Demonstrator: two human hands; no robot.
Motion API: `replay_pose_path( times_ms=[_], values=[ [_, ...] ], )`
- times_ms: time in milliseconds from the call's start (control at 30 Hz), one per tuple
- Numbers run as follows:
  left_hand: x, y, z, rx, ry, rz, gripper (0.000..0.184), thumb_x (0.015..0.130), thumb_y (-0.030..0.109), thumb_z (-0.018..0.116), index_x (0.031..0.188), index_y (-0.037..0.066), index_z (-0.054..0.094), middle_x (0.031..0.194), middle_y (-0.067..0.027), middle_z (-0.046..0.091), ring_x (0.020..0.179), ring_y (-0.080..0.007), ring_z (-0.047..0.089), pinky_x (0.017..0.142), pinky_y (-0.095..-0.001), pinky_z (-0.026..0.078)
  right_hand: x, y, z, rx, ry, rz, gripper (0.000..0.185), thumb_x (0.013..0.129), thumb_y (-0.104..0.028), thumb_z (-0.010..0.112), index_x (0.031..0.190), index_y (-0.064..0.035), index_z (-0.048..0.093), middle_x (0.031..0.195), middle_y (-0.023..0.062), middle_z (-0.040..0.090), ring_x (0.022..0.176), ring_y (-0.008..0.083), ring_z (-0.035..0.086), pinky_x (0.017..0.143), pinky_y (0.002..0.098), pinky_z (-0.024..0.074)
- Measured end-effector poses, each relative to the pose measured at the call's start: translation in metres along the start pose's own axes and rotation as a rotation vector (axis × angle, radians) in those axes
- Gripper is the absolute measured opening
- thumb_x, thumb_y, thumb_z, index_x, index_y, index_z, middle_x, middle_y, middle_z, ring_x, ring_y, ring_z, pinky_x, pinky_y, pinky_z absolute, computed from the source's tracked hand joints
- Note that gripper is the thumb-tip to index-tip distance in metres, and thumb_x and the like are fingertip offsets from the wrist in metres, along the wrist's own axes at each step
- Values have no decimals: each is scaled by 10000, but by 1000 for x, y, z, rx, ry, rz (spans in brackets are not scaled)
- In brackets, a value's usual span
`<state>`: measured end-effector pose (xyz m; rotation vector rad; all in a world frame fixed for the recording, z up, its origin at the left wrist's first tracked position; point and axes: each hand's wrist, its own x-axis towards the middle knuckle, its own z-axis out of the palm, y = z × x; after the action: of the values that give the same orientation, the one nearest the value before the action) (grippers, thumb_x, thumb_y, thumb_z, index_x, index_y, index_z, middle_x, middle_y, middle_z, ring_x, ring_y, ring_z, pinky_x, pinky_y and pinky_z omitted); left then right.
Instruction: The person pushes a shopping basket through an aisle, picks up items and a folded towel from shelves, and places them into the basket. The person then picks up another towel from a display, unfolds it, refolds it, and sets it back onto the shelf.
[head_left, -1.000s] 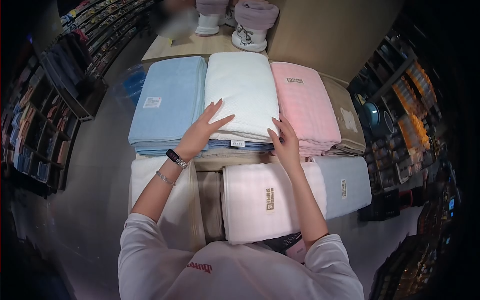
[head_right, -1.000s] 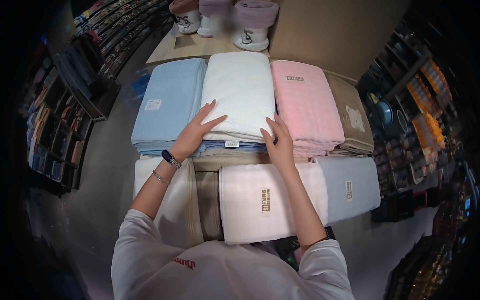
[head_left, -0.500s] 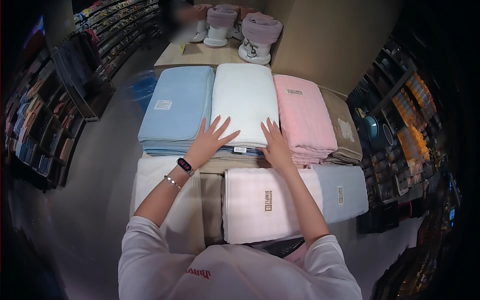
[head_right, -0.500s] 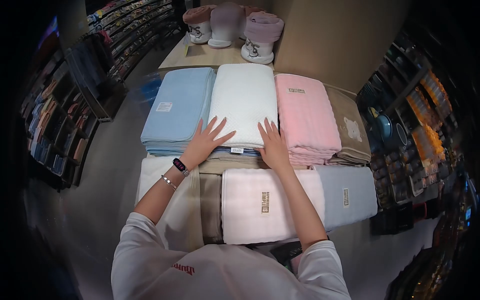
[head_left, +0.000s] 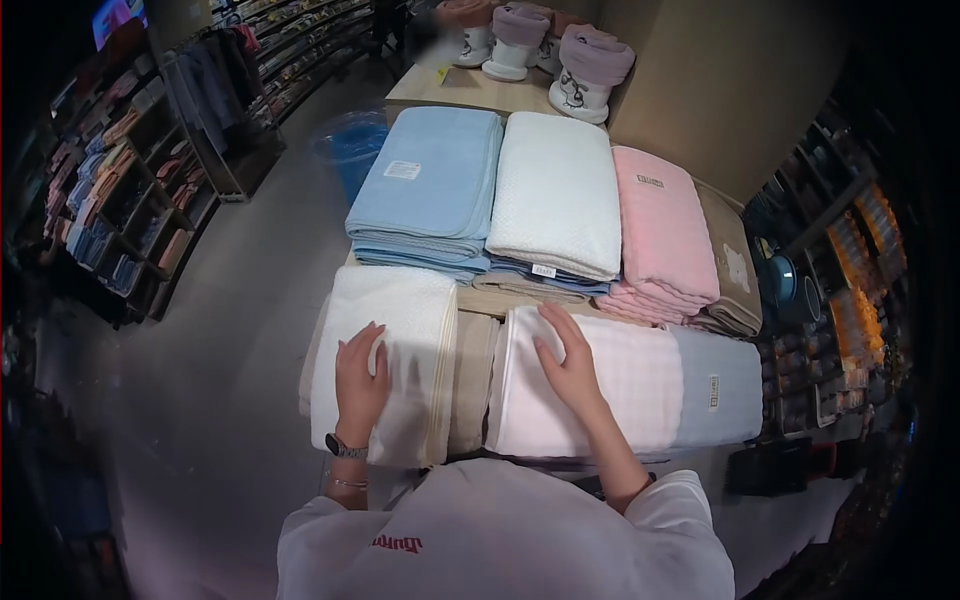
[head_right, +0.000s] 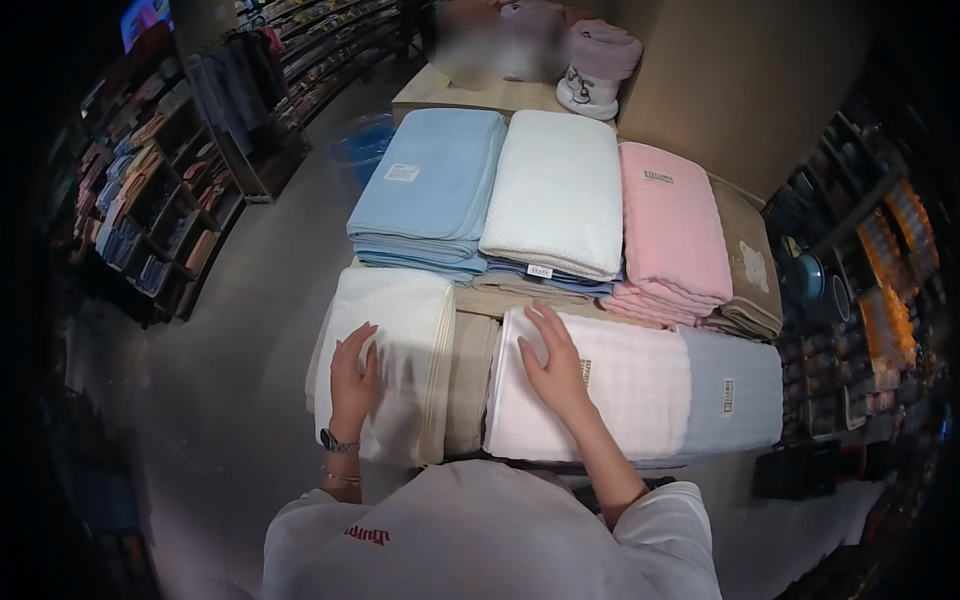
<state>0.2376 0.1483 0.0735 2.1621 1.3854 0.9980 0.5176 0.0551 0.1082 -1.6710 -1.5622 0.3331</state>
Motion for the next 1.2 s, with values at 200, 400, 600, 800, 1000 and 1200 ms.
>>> replay_pose_path(
  times_ms=[200,400,600,800,1000,1200],
  values=[
    [-62,-96,-28,18,133,-426,350,880,158,512,1170,-34,483,1127,-228,499,1033,-356,493,894,-390,398,-61,-9,141,624,-385,550,639,811,-264,630,1256,96,345,1211,222,438,1077,226,490,910,303,402],
    [-84,-107,-22,112,30,-353,450,864,222,559,1211,-33,430,1026,-249,511,971,-371,503,862,-402,410,-64,-12,162,257,-199,470,697,791,-357,660,1225,97,359,1079,202,501,939,216,527,820,296,434],
    [-78,-100,-48,-380,-309,-580,477,836,233,621,1195,-29,445,1082,-178,570,958,-222,568,814,-310,449,-34,-2,160,1028,-401,759,618,794,-302,672,1201,70,394,1012,151,581,905,184,564,821,292,436],
    [-91,-89,-58,-989,-183,-654,401,863,183,593,1191,-11,468,1034,-87,595,911,-136,561,802,-272,450,-31,-44,141,1060,-235,547,573,801,-228,657,1244,24,395,1167,130,520,1063,191,499,906,293,390],
    [-79,-83,-44,-646,33,-396,388,894,155,540,1235,4,436,1177,-91,532,1033,-163,524,867,-293,431,2,-101,73,591,-172,130,556,744,-137,667,1232,-10,433,1111,100,552,1025,167,519,889,298,403],
    [-11,-9,-110,-353,357,237,1031,716,221,741,1426,97,3,1479,-153,73,1345,-319,176,1060,-458,239,23,-139,2,109,-278,-559,461,609,-83,705,1038,-15,550,1176,121,536,869,288,532,762,343,448]
  ],
)
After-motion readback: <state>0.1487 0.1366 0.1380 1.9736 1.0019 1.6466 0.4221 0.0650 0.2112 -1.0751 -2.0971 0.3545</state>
